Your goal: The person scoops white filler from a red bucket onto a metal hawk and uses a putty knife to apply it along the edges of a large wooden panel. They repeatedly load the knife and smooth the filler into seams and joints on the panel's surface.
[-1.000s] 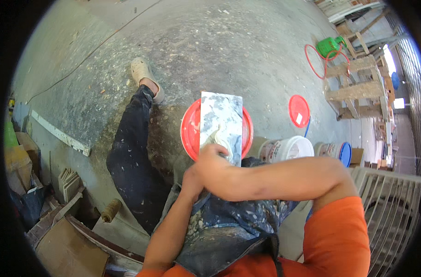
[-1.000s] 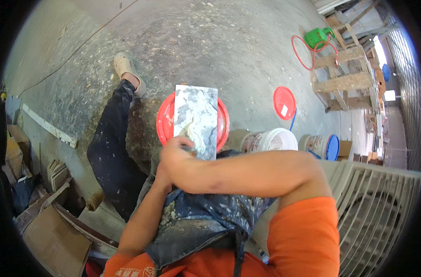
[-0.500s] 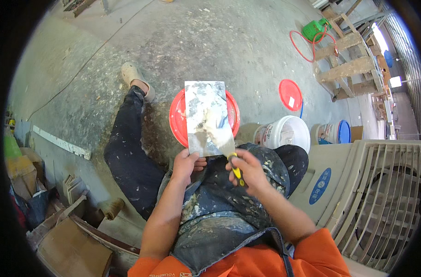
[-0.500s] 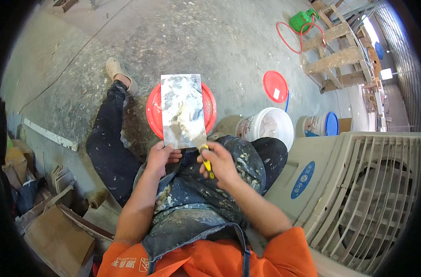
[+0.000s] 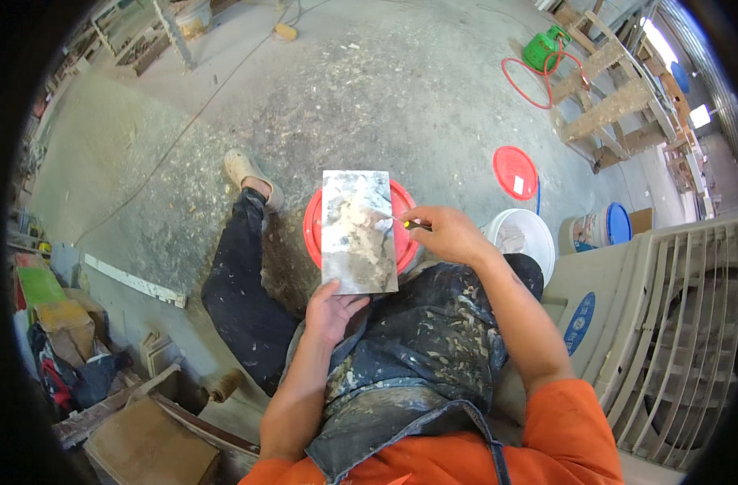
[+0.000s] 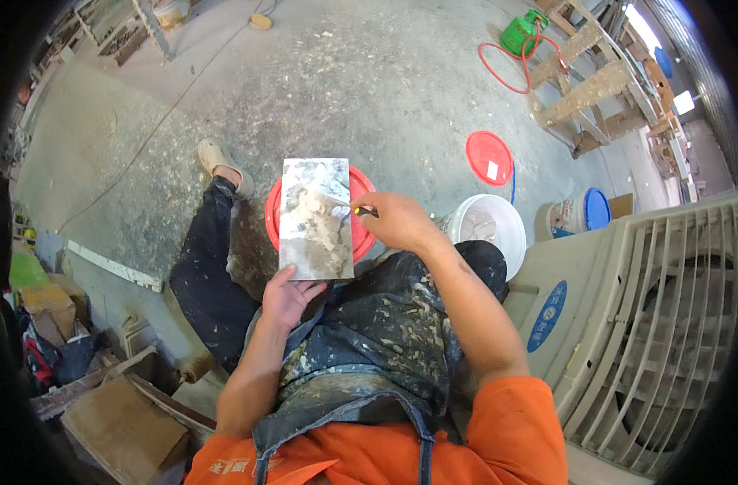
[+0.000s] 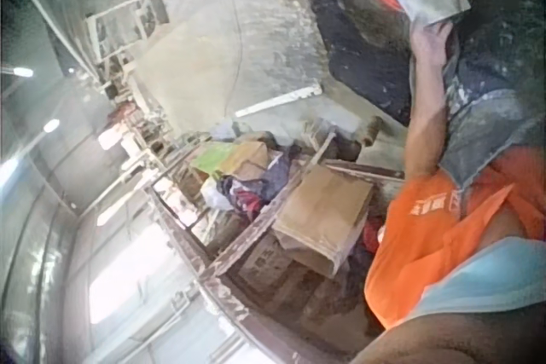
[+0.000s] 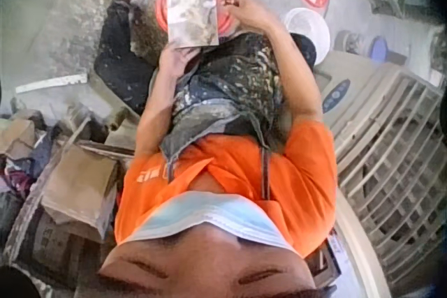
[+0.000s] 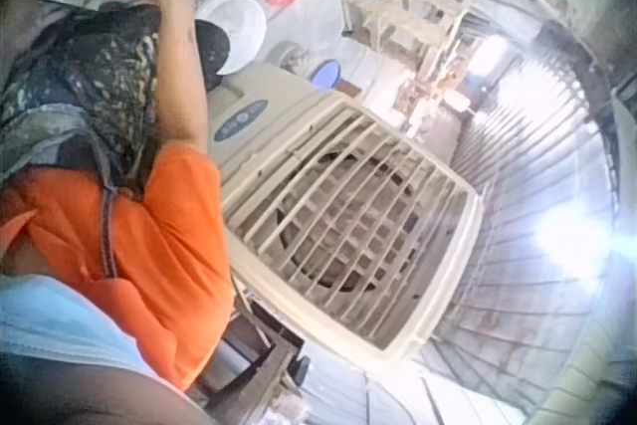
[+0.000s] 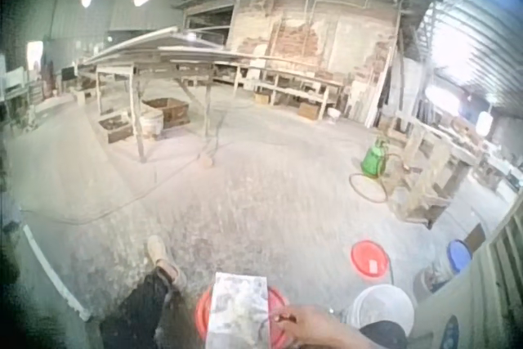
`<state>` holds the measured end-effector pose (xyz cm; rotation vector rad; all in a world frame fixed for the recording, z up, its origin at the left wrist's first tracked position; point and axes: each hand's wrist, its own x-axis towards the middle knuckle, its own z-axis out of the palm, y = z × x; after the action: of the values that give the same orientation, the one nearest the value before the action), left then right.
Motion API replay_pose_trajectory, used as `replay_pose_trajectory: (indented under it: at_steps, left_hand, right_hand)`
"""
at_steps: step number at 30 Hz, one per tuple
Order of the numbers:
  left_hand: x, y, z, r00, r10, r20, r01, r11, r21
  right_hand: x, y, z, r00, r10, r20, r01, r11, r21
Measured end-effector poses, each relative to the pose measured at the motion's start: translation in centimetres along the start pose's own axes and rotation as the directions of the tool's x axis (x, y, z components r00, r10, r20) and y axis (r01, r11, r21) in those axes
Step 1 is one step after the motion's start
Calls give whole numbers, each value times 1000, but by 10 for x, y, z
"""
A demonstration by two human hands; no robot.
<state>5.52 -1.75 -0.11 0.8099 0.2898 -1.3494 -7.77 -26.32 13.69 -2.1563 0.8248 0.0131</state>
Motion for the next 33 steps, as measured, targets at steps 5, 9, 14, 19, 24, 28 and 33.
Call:
replay_pose_trajectory:
  at_steps: [5,9,14,19,24,28,33]
  left_hand:
    - [-9,12,34,972,109,208,-53,965,-257]
    - [-4,28,44,937,171,304,-117,975,-190]
    - [-51,39,66,909,216,357,-131,960,-247]
    - [-117,60,100,821,364,439,-240,919,-314]
    - [-131,77,105,811,437,389,-319,887,-333]
    - [-120,87,104,778,456,432,-356,887,-294]
    - [-107,102,108,789,458,410,-369,886,-280]
  right_hand:
    - [-16,-9,0,979,-200,-35,193,971,-139]
    - [-17,3,10,952,-295,-79,286,951,-115]
    - [-29,1,-16,872,-444,-203,441,895,-65]
    - [-65,-35,-8,787,-473,-397,522,853,19]
    - [-99,-56,-9,827,-445,-342,486,873,39]
    - [-115,-62,-4,833,-438,-339,446,893,-58]
    - [-126,-82,2,892,-314,-324,272,947,-170]
